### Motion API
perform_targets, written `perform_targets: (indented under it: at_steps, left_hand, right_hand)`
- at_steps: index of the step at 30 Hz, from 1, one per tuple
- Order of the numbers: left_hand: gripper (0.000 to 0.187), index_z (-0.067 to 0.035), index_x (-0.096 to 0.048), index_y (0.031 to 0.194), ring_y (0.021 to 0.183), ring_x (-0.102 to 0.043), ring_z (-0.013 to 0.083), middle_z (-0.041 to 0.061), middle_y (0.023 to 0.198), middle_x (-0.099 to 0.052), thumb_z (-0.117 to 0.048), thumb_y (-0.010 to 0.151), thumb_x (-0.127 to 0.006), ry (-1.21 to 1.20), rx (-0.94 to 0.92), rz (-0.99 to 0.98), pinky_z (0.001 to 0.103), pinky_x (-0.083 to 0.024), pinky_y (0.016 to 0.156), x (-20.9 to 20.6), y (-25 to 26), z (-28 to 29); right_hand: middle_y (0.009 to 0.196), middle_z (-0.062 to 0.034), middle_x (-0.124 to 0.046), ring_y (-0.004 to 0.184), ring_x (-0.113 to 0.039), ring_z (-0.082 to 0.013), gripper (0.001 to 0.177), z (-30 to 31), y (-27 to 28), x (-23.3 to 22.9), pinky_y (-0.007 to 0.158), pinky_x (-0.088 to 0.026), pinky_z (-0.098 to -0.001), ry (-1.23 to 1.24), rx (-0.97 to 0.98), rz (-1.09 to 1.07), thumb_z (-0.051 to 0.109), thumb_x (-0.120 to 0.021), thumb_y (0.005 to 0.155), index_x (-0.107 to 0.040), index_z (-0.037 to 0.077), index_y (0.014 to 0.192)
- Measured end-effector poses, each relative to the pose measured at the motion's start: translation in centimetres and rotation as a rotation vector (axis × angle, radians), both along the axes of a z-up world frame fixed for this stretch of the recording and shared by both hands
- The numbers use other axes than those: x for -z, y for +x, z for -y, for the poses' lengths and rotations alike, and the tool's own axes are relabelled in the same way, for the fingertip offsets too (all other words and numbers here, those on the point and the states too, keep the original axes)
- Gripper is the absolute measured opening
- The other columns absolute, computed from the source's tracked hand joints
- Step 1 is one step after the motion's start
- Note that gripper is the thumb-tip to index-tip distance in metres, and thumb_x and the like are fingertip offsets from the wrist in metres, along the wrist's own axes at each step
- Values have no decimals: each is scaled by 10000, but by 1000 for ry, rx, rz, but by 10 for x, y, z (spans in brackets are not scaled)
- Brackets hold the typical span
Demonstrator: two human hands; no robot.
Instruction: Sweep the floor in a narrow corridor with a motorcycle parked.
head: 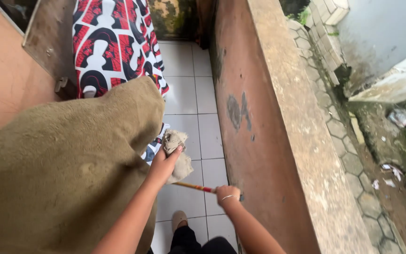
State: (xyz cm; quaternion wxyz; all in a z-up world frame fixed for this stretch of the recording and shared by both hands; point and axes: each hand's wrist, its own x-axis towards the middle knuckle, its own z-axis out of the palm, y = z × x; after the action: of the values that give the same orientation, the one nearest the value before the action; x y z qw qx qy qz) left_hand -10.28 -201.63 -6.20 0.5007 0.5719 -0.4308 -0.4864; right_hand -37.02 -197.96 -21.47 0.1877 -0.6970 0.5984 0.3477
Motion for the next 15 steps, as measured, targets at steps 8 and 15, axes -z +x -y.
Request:
perform_targets:
  at_steps: [8, 15]
  left_hand:
    - [473, -19, -653, 1273, 1097, -645, 171, 74, 1179, -727, -367, 953, -671, 124, -62, 31, 320, -483, 985, 6, 15, 62]
    - [511, -67, -619, 1333, 1170, -648, 174, 70, 1247, -723, -353, 914, -680, 156, -107, -81, 316, -473, 1007, 35, -17, 169]
  right_hand:
    - [1171, -26, -759, 1108, -733, -232, 277, 170, -42, -17, 856, -616, -382, -226, 44, -82, 233, -534, 1041, -768, 261, 1187]
    - [1205, -99, -750, 1114, -723, -293, 295, 285, -22, -30, 917, -587, -421, -218, 184, 107, 244, -511, 1025, -726, 199, 1222]
